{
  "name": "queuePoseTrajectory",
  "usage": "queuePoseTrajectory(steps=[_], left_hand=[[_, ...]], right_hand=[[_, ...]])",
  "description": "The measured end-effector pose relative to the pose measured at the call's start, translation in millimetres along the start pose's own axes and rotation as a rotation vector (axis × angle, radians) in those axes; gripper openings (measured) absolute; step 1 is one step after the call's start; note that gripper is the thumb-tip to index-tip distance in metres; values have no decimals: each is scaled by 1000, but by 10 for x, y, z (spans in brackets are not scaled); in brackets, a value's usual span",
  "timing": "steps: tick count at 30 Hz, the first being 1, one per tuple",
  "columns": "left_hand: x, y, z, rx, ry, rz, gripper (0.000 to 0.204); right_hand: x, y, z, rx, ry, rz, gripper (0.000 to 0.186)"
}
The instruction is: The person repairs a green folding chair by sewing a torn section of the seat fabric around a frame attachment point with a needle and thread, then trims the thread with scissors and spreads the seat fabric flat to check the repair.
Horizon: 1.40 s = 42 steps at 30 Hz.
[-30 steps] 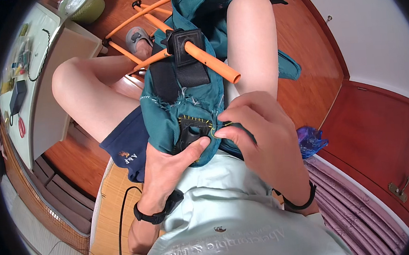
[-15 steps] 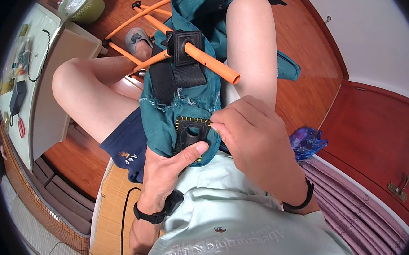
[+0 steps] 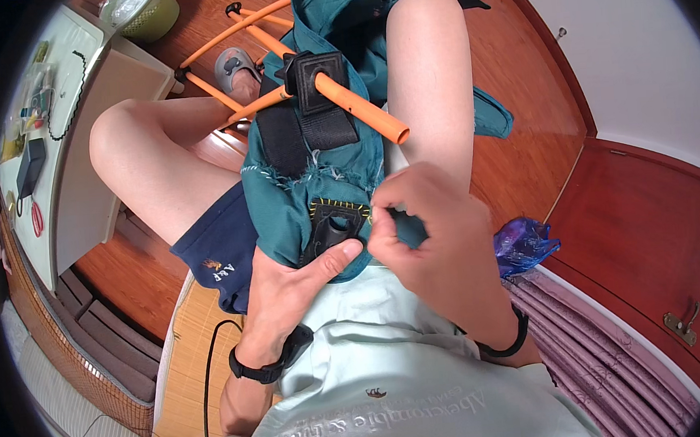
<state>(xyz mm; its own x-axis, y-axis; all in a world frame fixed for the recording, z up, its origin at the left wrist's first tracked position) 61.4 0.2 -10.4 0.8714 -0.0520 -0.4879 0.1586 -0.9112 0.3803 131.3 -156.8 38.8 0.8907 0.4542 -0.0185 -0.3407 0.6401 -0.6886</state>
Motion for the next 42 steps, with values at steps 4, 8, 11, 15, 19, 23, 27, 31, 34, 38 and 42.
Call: queuePoseTrajectory(steps=[4, 8, 11, 15, 19, 23, 27, 31, 34, 38, 42], left_hand=[[-15, -26, 45, -23, 35, -28, 46], [-16, -26, 73, -139, 10, -22, 45], [-23, -43, 75, -161, 6, -13, 44], [-41, -63, 70, -204, -5, 31, 47], [-71, -64, 88, -287, 9, 84, 50], [-79, -130, 136, -352, -48, 54, 56], [-67, -105, 120, -321, -42, 19, 57], [-49, -78, 111, -285, -26, 32, 52], [-55, -43, 53, -295, -29, 37, 48], [-67, -29, 45, -316, -18, 22, 45], [-59, -28, 42, -297, -17, 26, 44]], right_hand=[[69, -250, -82, 658, -46, -110, 13], [44, -654, -46, 1254, 26, -263, 16], [-45, -989, -322, 1389, -42, -198, 14], [-160, -1130, -518, 1278, 79, -362, 14], [-244, -1163, -737, 1048, 184, -416, 13], [-323, -1024, -776, 810, 253, -301, 11], [-278, -624, -390, 302, 226, 57, 8], [-211, -282, -155, 128, 37, 239, 4], [-176, -137, -151, 77, -82, 136, 6], [-138, -127, -109, 16, -103, 86, 9], [-131, -146, -64, -68, -100, 68, 11]])
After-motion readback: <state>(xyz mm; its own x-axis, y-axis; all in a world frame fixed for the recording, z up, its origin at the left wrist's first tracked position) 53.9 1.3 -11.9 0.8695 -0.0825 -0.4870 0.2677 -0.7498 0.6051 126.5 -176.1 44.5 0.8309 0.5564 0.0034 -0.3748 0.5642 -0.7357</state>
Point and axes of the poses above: each hand's wrist, its own x-axis towards the middle knuckle, its own y-axis out of the palm, z = x × y, the point moved 2 cm from there along x, towards the middle knuckle, and after that the axes turned 4 degrees about z, right-handed, at the moved point
